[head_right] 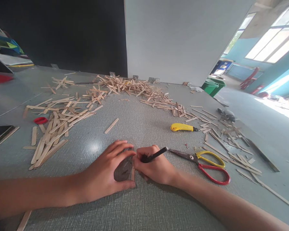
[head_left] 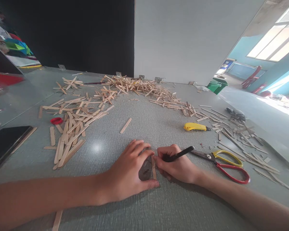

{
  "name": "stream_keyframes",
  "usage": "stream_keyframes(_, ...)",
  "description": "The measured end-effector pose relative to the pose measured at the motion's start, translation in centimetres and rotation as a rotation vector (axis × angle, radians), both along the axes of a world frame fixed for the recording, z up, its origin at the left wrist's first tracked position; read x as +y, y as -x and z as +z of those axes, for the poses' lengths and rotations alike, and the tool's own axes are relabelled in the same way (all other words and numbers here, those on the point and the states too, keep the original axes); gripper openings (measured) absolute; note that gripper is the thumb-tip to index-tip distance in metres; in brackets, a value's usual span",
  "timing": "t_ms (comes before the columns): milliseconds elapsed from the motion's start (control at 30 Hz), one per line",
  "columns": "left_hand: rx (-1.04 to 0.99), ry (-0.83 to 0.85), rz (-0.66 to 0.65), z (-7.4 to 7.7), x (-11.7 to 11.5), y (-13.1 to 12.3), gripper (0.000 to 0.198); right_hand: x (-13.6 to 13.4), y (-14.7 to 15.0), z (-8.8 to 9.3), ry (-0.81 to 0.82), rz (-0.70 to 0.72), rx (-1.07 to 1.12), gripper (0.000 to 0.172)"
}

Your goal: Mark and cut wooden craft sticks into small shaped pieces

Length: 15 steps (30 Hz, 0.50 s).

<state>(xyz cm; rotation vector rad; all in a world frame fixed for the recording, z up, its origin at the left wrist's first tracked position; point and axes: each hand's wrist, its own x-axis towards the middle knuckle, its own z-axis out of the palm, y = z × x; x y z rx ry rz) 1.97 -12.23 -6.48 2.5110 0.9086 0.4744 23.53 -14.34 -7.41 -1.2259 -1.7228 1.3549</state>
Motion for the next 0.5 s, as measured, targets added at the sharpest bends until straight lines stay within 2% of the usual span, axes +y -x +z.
stream_keyframes(267, 0.007, -0.01, -0.011, 0.09, -0.02, -0.09, 0.072, -0.05, 0.04, -0.01, -0.039, -0.008, -0.018, 0.034)
stream_keyframes(500, -0.009, 0.003, 0.001, -0.05, 0.07, -0.01, 0.072, -0.06, 0.06, 0.23, -0.01, 0.006, -0.023, 0.034)
